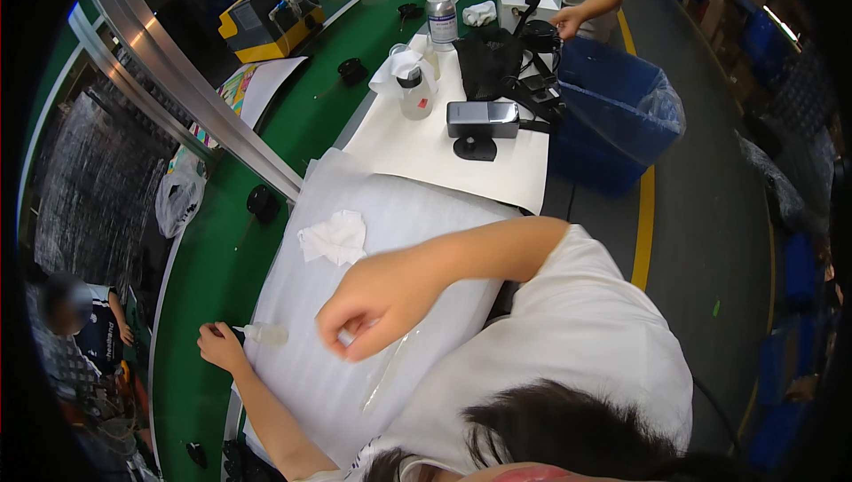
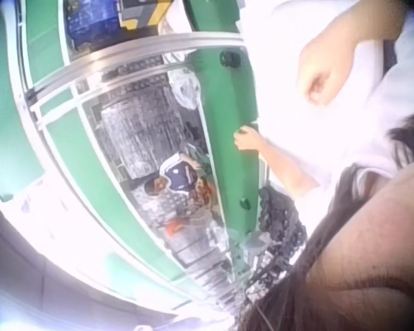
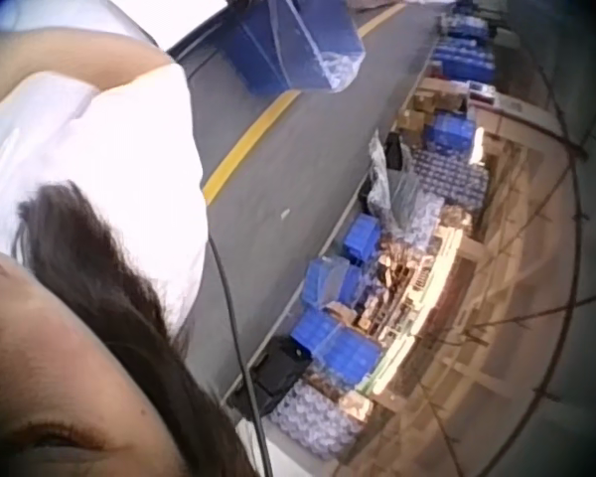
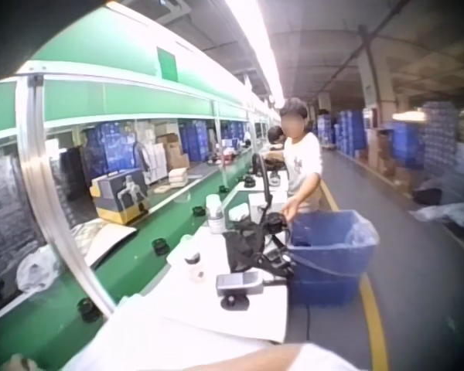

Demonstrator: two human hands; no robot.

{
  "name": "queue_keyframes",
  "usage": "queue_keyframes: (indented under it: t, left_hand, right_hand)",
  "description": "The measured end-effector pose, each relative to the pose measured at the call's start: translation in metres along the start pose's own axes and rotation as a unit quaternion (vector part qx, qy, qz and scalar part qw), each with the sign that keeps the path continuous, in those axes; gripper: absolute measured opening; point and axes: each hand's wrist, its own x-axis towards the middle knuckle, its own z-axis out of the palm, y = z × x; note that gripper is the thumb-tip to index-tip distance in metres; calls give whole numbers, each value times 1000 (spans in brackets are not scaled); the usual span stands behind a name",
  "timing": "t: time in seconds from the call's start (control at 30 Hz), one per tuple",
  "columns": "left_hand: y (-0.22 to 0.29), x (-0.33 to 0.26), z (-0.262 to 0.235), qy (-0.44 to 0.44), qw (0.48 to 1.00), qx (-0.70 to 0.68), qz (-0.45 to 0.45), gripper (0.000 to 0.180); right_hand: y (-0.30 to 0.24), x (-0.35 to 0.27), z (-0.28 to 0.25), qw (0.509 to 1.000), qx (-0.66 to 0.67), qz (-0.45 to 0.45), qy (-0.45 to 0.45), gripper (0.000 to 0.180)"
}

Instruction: Applying lubricant or adhesive from a squeeze bottle to internal components of a black circular lighting fixture.

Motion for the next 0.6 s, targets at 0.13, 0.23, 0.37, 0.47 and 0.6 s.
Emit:
queue_keyframes:
  t: [0.13, 0.23, 0.37, 0.47, 0.6]
  left_hand:
    - [0, 0, -3, 2, 1000, 16, 7, 15]
    - [3, 1, -4, -12, 1000, 15, 7, 15]
    - [5, -2, -4, 8, 1000, 20, 18, 15]
    - [12, 5, -2, 1, 1000, 10, 21, 15]
    - [2, 0, -9, -3, 1000, -13, -7, 14]
  right_hand:
    - [4, -66, -28, 984, -35, 58, 165, 12]
    - [21, -115, -59, 901, -194, 195, 335, 12]
    - [49, -184, -140, 731, -330, 298, 518, 16]
    - [77, -243, -201, 612, -441, 397, 523, 24]
    - [126, -273, -262, 656, -424, 424, 459, 26]
